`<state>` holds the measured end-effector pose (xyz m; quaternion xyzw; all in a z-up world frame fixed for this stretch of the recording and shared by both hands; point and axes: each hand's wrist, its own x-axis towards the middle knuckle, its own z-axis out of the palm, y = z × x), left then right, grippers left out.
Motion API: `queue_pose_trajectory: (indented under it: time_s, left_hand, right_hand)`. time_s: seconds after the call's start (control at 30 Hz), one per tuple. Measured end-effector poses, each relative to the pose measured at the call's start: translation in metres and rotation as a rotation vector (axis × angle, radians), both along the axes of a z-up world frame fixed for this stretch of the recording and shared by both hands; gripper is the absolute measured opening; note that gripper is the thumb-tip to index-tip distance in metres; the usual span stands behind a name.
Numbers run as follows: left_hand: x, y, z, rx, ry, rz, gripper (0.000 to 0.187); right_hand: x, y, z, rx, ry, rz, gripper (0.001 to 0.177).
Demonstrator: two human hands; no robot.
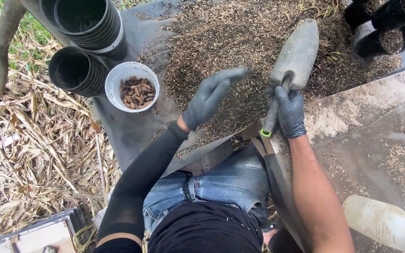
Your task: Filling small plastic pots with soil using a hand trowel after moistening the soil with a spray bottle.
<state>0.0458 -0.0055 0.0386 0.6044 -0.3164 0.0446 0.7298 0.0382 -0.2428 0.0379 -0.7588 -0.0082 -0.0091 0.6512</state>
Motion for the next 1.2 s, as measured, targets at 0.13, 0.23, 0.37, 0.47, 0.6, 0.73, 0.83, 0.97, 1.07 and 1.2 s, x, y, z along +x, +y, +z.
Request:
queue_pose_trajectory:
  time_s: [0.13, 0.23, 0.37, 0.47, 0.6, 0.73, 0.83, 0.97, 1.07, 1.2]
  left_hand:
    - [-0.059, 0.023, -0.013, 0.159, 0.28, -0.003, 0.036]
    - [-0.084, 0.037, -0.039, 0.239, 0.456, -0.055, 0.032]
    - [-0.072, 0.039, -0.035, 0.339, 0.509, -0.045, 0.027]
    - [-0.052, 0.026, -0.031, 0.249, 0.53, -0.03, 0.026]
    - [0.0, 0.008, -0.063, 0.182, 0.487, -0.007, 0.031]
    - [0.018, 0.004, 0.001, -0.01, 0.296, 0.188, 0.027]
    - [0.009, 0.009, 0.019, -0.187, 0.145, 0.375, 0.028]
    - [-0.022, 0.017, -0.008, 0.07, -0.015, 0.823, 0.038]
    - [-0.042, 0.011, -0.033, 0.267, -0.059, 1.021, 0.048]
    - [-0.025, 0.005, -0.057, 0.465, 0.159, 1.074, 0.069]
  right_hand:
    - [0.001, 0.0, -0.002, -0.016, 0.025, 0.007, 0.038]
    - [0.002, 0.002, -0.002, -0.018, 0.048, 0.008, 0.038]
    - [0.002, 0.003, 0.001, -0.027, 0.032, 0.027, 0.037]
    - [0.001, 0.002, -0.003, -0.005, 0.028, 0.017, 0.038]
    - [0.0, -0.001, -0.006, 0.003, 0.021, 0.02, 0.036]
    - [-0.002, 0.0, -0.002, -0.026, -0.019, 0.029, 0.038]
    - [-0.001, 0.0, -0.002, -0.041, -0.02, 0.028, 0.038]
    - [-0.003, 0.004, 0.006, -0.077, 0.003, 0.04, 0.04]
    - [0.002, 0.002, -0.004, -0.107, 0.033, 0.011, 0.038]
    - [0.006, -0.007, -0.021, -0.128, 0.002, 0.051, 0.036]
